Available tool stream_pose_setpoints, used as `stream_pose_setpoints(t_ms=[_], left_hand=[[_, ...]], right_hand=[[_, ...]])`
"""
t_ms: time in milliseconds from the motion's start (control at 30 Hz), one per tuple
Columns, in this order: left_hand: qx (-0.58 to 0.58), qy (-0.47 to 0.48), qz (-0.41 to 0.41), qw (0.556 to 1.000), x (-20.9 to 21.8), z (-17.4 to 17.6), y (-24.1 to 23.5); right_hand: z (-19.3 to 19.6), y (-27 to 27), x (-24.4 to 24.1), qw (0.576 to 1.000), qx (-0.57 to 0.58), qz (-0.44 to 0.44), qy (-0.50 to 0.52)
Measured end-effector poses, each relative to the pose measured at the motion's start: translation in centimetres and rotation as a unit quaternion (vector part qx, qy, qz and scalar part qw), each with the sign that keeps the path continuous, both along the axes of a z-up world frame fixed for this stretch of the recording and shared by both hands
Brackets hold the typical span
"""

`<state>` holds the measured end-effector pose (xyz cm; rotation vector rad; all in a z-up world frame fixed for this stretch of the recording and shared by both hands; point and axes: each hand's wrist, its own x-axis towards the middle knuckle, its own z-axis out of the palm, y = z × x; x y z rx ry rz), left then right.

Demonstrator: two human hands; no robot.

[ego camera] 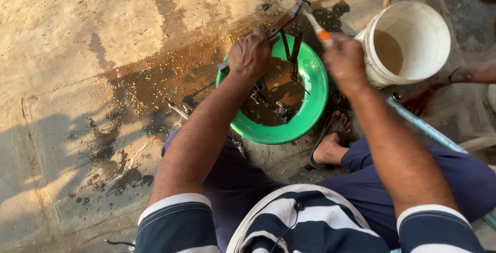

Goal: The person scrubs a bicycle derailleur with a toothbrush in a green basin filled with soapy water. They repeatedly dip the part into the water, scrub it, and rinse it. The person then removes the derailleur from the basin and places it on the ground next to a bicycle frame.

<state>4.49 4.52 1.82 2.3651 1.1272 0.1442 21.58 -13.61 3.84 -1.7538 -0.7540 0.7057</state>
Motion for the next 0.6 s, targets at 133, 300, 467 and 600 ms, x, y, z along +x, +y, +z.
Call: stream_pose_setpoints(t_ms=[133,300,467,600], left_hand=[[0.059,-0.014,-0.015,0.998,-0.8,0.5,0.3],[-0.004,0.050,-0.018,0.999,-0.6,1.3,-0.2],[-0.019,0.018,0.011,1.000,-0.7,2.1,0.0],[-0.035,0.012,0.007,0.999,-0.2,2.2,-0.1]], right_hand=[[-0.9,1.4,-2.2,0.997,0.010,0.078,-0.016],[-1.5,0.8,-3.4,0.994,-0.027,0.051,-0.096],[-0.3,0.5,-3.0,0.980,0.060,0.068,-0.177],[-0.9,0.2,-1.7,0.935,0.120,0.118,-0.312]])
